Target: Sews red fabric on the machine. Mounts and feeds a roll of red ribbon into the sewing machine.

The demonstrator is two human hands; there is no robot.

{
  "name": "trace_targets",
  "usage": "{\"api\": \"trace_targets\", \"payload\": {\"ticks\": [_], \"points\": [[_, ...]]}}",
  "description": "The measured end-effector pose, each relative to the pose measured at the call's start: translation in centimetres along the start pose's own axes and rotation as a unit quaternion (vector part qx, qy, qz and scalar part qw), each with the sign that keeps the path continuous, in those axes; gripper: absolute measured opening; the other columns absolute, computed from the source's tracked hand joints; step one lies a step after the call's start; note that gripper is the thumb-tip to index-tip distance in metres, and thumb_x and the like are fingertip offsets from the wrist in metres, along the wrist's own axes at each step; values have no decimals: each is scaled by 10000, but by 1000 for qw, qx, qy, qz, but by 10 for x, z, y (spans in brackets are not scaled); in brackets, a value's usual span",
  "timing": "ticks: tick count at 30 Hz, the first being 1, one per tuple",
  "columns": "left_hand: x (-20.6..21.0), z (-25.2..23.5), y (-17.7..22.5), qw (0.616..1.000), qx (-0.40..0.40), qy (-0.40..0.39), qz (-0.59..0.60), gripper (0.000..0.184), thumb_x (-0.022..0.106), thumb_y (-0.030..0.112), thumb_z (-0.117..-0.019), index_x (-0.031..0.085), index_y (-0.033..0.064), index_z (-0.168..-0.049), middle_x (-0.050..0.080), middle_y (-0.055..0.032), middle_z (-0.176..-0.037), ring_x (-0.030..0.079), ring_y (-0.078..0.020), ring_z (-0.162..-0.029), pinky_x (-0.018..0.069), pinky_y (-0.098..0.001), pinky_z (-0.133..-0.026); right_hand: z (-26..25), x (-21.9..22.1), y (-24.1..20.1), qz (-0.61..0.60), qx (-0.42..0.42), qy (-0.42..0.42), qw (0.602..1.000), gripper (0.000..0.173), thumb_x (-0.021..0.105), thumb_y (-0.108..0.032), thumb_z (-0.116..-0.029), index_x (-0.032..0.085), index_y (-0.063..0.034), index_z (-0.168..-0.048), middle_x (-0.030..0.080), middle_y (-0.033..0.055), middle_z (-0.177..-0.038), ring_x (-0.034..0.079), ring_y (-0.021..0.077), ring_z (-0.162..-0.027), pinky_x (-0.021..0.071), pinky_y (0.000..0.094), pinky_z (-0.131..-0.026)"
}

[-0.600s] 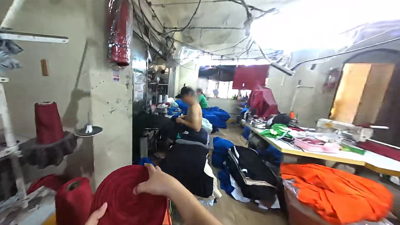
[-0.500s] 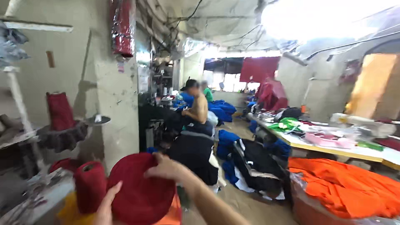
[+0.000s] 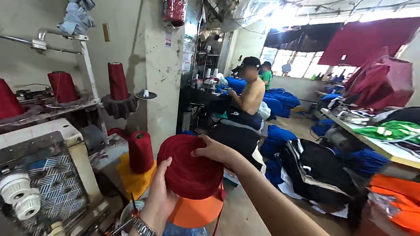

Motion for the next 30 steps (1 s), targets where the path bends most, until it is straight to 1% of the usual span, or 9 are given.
{"api": "trace_targets", "payload": {"ticks": [6,8,9,11,13,17,22,27,30], "points": [[4,-4,3,999,-27,40,-6,327,477,307,-1057,558,79,-1277,682,-177,-1108,701,-306,-988,599,-500,-759,-6,3,-5,50,0,6,999,861,767,-492,-863,392,-155,-1561,459,262,-1501,515,420,-1319,428,621,-1049],[6,-3,7,998,-39,43,-8,322,479,308,-1056,557,83,-1272,681,-175,-1105,702,-306,-981,601,-497,-750,-1,3,-8,101,-39,44,993,781,773,-486,-860,483,-163,-1510,480,229,-1493,516,424,-1313,437,641,-1030],[7,-2,8,998,-41,41,-9,323,479,307,-1057,557,85,-1278,679,-175,-1114,698,-308,-990,597,-501,-763,5,4,-11,132,-86,87,984,677,789,-445,-856,571,-165,-1432,524,197,-1452,524,418,-1297,446,649,-1014],[6,-2,8,999,-40,36,-1,321,484,305,-1055,566,84,-1274,687,-181,-1111,704,-314,-991,601,-506,-765,19,6,-19,173,-195,155,953,336,799,-325,-866,742,-167,-1156,655,117,-1244,575,360,-1195,449,611,-978],[4,-2,6,998,-42,40,12,322,486,318,-1053,571,88,-1261,694,-182,-1101,714,-314,-977,609,-501,-747,27,12,-23,179,-234,120,948,139,740,-256,-928,794,-154,-1004,711,71,-1115,626,285,-1124,472,556,-978],[0,-1,1,998,-41,45,27,322,466,323,-1056,567,85,-1247,694,-178,-1084,718,-311,-949,612,-494,-724,28,17,-26,151,-209,79,963,119,701,-188,-962,789,-109,-949,713,64,-1045,668,198,-1002,540,439,-906],[-1,-2,-1,997,-47,48,36,322,469,326,-1058,574,78,-1235,700,-181,-1061,724,-314,-920,616,-489,-707,25,15,-30,177,-200,54,962,144,662,-162,-984,782,-91,-948,722,77,-1036,675,213,-996,539,446,-903],[-3,0,-4,996,-60,54,40,324,464,326,-1061,578,67,-1219,697,-181,-1036,727,-303,-887,618,-459,-671,23,20,-24,168,-193,61,965,96,704,-157,-957,778,-99,-942,724,62,-994,677,192,-927,551,438,-850],[-9,-1,-8,995,-66,54,46,326,460,317,-1061,568,70,-1245,688,-186,-1080,715,-312,-942,612,-484,-726,20,26,-18,147,-193,65,968,93,701,-163,-964,770,-102,-968,725,62,-953,682,195,-894,555,446,-833]]}}
Point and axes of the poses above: each hand's wrist, its own z-axis away from the middle knuckle, its own x-axis out of the palm, y = z × x, the point moved 1 cm from there along -z, towards the middle knuckle
